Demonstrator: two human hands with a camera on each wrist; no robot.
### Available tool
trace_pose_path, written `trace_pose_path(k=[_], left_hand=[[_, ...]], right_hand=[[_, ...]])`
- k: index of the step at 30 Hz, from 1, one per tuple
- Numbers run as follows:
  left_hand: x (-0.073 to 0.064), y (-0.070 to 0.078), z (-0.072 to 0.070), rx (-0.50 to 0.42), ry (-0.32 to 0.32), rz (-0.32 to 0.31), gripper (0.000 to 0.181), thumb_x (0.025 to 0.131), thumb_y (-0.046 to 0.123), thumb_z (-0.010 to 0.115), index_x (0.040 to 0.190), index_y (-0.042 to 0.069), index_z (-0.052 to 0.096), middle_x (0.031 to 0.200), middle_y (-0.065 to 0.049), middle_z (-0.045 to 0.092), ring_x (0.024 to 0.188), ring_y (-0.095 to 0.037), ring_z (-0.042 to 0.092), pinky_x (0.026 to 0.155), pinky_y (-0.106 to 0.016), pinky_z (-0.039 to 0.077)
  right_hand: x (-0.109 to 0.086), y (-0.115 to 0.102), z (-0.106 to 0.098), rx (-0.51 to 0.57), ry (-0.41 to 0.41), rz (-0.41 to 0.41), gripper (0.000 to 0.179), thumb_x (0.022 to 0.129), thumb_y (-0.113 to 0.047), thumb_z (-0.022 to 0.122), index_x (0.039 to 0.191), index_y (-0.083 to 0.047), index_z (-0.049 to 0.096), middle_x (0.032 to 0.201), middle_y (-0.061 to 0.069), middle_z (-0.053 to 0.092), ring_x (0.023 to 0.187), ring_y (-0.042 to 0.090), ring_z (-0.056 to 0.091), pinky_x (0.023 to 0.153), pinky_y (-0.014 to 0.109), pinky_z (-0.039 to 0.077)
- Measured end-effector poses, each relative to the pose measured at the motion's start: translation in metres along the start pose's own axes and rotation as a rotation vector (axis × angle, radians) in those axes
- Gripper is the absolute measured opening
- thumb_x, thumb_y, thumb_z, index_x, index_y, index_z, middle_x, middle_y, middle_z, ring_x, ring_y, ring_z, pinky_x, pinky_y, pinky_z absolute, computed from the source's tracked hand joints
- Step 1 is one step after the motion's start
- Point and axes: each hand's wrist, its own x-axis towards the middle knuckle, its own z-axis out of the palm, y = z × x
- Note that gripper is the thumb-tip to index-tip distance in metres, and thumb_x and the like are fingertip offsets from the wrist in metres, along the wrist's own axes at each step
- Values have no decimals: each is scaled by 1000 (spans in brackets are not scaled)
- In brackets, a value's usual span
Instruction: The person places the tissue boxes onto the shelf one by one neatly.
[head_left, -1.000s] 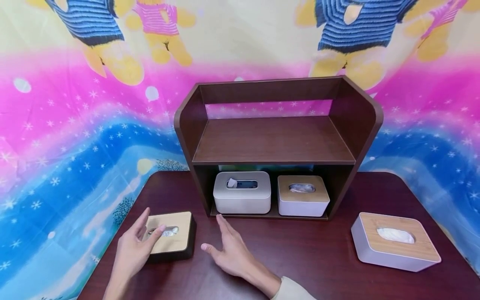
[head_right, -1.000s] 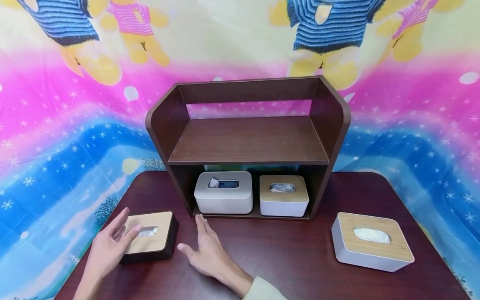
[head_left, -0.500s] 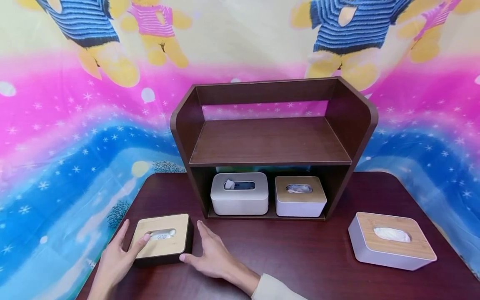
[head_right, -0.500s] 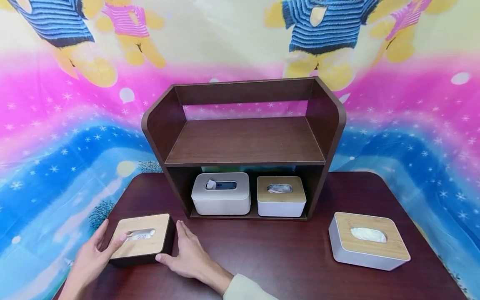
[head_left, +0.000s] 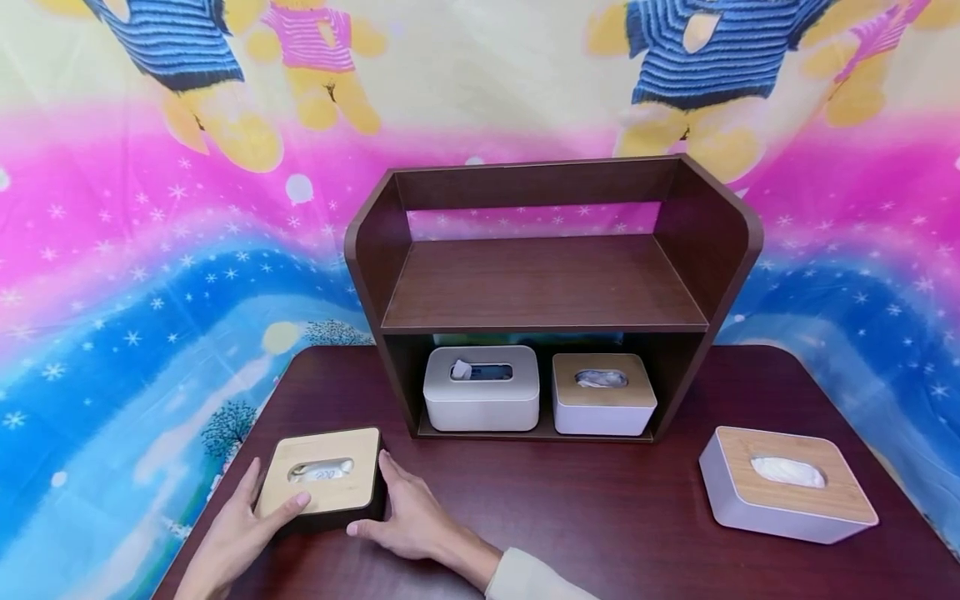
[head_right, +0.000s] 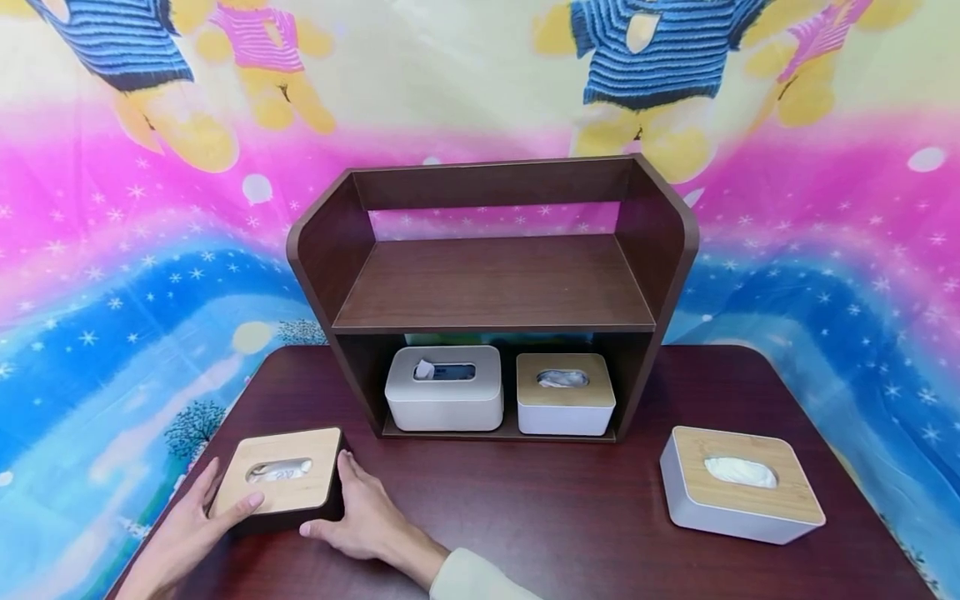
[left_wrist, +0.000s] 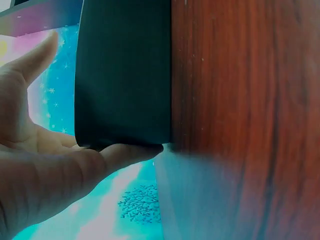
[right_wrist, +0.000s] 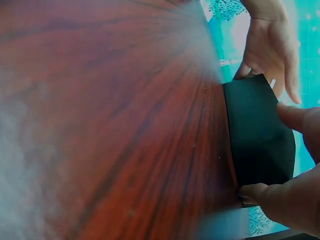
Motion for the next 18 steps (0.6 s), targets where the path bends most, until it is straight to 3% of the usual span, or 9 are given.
trace_pose_path(k=[3, 6, 10, 13, 18], left_hand=[[-1, 0, 2, -6, -10, 9, 121, 101, 58, 68, 168, -6, -11, 171, -40, 15, 158, -56, 26, 121, -65, 40], [-2, 1, 4, -22, -23, 20, 118, 101, 55, 71, 168, -8, -2, 171, -37, 21, 155, -53, 35, 109, -45, 56], [-7, 5, 6, -41, -31, 47, 114, 99, 49, 76, 169, -7, 5, 173, -33, 22, 154, -49, 38, 89, -19, 57], [-12, 10, 11, -62, -33, 80, 113, 98, 44, 79, 170, -6, 8, 173, -31, 23, 153, -47, 42, 84, -13, 55], [-19, 18, 18, -85, -22, 137, 112, 94, 36, 85, 170, -4, 14, 168, -30, 36, 149, -44, 50, 85, -14, 57]], right_hand=[[-2, 2, -2, 8, 16, -18, 101, 90, -41, 87, 167, -1, 35, 170, 21, 40, 155, 36, 45, 128, 41, 40], [-4, 3, -5, 19, 35, -35, 97, 91, -36, 87, 165, 2, 36, 168, 25, 41, 154, 38, 47, 128, 43, 41], [-9, 3, -10, 37, 66, -28, 96, 92, -34, 87, 164, 4, 37, 166, 26, 44, 153, 37, 49, 127, 44, 42], [-13, 3, -15, 47, 110, -12, 95, 91, -33, 87, 163, 5, 38, 164, 25, 47, 151, 35, 51, 125, 45, 44], [-22, 4, -26, 65, 160, -17, 92, 92, -29, 87, 162, 6, 39, 162, 24, 50, 147, 33, 55, 121, 45, 48]])
